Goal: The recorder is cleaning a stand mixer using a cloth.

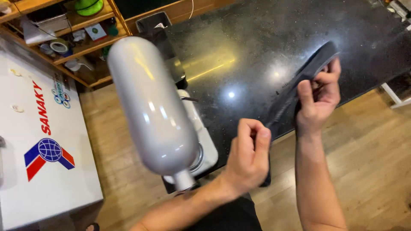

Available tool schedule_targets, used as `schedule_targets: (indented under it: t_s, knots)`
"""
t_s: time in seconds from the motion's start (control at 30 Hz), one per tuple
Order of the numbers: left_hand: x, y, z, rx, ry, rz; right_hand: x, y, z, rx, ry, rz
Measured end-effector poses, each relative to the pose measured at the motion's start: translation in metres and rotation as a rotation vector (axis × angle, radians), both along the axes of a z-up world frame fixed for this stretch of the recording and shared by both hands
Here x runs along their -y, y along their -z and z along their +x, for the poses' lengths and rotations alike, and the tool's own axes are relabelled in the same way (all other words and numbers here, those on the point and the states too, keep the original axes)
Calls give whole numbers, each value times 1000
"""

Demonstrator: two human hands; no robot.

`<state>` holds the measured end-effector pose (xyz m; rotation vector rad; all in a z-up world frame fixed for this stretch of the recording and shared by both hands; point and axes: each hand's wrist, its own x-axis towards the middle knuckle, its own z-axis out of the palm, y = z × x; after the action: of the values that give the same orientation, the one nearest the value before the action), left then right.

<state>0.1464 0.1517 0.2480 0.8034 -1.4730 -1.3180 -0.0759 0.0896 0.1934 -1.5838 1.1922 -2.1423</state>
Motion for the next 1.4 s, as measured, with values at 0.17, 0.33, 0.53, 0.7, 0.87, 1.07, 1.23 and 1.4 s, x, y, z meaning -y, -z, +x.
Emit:
schedule_targets:
  t_s: [0.17, 0.33, 0.53, 0.7, 0.87, 1.07, 1.23, 1.4]
  knots:
    - [-21, -55, 69, -169, 90, -50, -7, -67, 43, -152, -97, -57]
    - [38, -105, 167, -99, -110, -235, 12, -142, 128, -400, -178, -29]
    - [164, -27, 292, 524, -779, -875, 99, -105, 213, -884, -94, 127]
    - [137, 32, 256, 275, -372, -406, 104, -62, 227, -767, -503, 562]
    - [167, 47, 227, 286, -257, -546, 98, -78, 244, -734, -494, 621]
    - [252, 38, 230, 315, -185, -598, 171, -69, 256, -796, -353, 716]
    - [249, 34, 233, 227, -109, -511, 183, -67, 259, -828, -290, 732]
    - [202, 15, 236, 283, -165, -636, 107, -101, 268, -896, -295, 675]
